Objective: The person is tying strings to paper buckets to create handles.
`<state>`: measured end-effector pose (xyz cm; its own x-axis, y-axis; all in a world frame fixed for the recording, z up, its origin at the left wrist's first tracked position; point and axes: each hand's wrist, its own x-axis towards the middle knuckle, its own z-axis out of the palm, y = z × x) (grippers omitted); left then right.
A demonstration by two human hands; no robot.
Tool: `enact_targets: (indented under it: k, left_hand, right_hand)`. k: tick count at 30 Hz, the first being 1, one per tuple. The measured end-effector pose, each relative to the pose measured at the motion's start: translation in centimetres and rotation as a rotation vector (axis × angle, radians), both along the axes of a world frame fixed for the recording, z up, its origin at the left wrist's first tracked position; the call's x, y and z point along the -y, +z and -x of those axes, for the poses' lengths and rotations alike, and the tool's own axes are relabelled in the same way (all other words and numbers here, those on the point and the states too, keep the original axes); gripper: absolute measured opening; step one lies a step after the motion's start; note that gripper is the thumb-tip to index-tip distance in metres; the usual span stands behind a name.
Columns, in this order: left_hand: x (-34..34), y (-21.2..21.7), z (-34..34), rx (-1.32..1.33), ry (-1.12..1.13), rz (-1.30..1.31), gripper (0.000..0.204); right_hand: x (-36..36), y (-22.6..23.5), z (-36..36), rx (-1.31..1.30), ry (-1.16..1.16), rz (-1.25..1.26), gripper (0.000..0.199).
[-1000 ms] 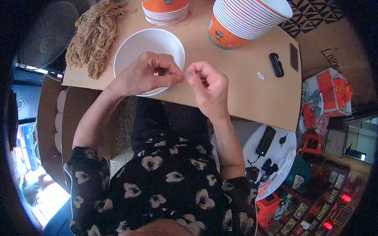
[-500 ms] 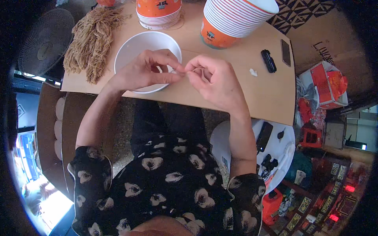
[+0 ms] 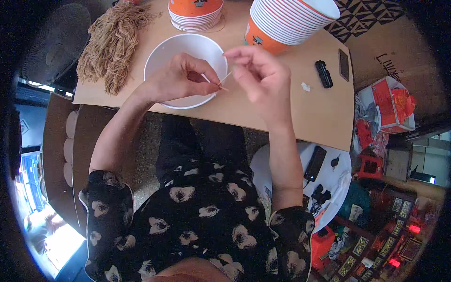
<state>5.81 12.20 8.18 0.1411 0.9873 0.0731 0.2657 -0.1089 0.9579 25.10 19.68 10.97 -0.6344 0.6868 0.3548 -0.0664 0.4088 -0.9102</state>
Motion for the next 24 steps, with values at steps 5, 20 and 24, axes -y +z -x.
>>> enact_targets:
  k: [5,20,24]
  left_hand:
    - [-0.2,-0.3,0.1,-0.006,0.012,0.014,0.011]
    - [1.8,1.6,-1.5,-0.064,0.010,0.020,0.012]
    - [2.9,1.6,-2.0,-0.159,0.145,0.039,0.009]
  right_hand:
    - [-1.0,-0.2,-0.2,-0.081,-0.003,0.085,0.026]
    - [-0.7,0.6,0.7,-0.031,0.030,0.074,0.021]
    - [-1.0,0.5,0.6,-0.083,-0.001,0.068,0.022]
